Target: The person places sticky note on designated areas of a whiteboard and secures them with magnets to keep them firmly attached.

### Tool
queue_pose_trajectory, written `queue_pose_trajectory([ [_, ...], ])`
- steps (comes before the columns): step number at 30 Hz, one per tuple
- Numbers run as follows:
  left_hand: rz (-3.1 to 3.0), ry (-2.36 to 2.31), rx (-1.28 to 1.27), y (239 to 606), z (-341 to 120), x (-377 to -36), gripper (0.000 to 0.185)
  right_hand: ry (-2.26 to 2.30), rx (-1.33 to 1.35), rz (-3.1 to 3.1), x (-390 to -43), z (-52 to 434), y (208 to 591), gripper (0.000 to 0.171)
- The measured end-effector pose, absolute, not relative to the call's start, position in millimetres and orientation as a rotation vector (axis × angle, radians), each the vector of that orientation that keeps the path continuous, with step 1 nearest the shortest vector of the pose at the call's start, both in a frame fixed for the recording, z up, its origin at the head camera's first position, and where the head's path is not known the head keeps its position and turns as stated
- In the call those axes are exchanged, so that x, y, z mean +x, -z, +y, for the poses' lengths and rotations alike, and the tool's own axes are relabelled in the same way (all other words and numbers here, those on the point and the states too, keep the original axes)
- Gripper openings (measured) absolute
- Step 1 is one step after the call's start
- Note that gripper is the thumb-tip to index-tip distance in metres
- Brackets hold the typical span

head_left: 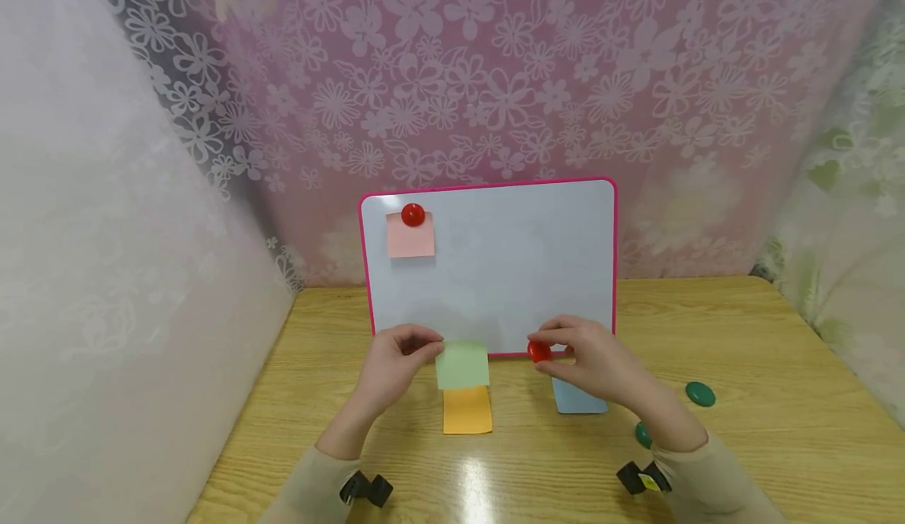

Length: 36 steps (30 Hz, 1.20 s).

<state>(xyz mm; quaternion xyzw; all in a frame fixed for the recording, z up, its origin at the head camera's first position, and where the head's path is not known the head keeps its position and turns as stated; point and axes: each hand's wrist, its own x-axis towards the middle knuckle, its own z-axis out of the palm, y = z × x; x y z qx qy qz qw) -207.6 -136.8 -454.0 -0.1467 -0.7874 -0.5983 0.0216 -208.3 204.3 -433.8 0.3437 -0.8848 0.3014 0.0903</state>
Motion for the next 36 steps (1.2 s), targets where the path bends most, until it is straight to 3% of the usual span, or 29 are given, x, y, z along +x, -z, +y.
queue_pose_trajectory([
  [36, -2.448, 1.732, -0.384, 458.3, -106.8, -236.3, 0.007, -0.848, 0.924, -2.419, -224.4, 193.2, 448.3, 0.043],
])
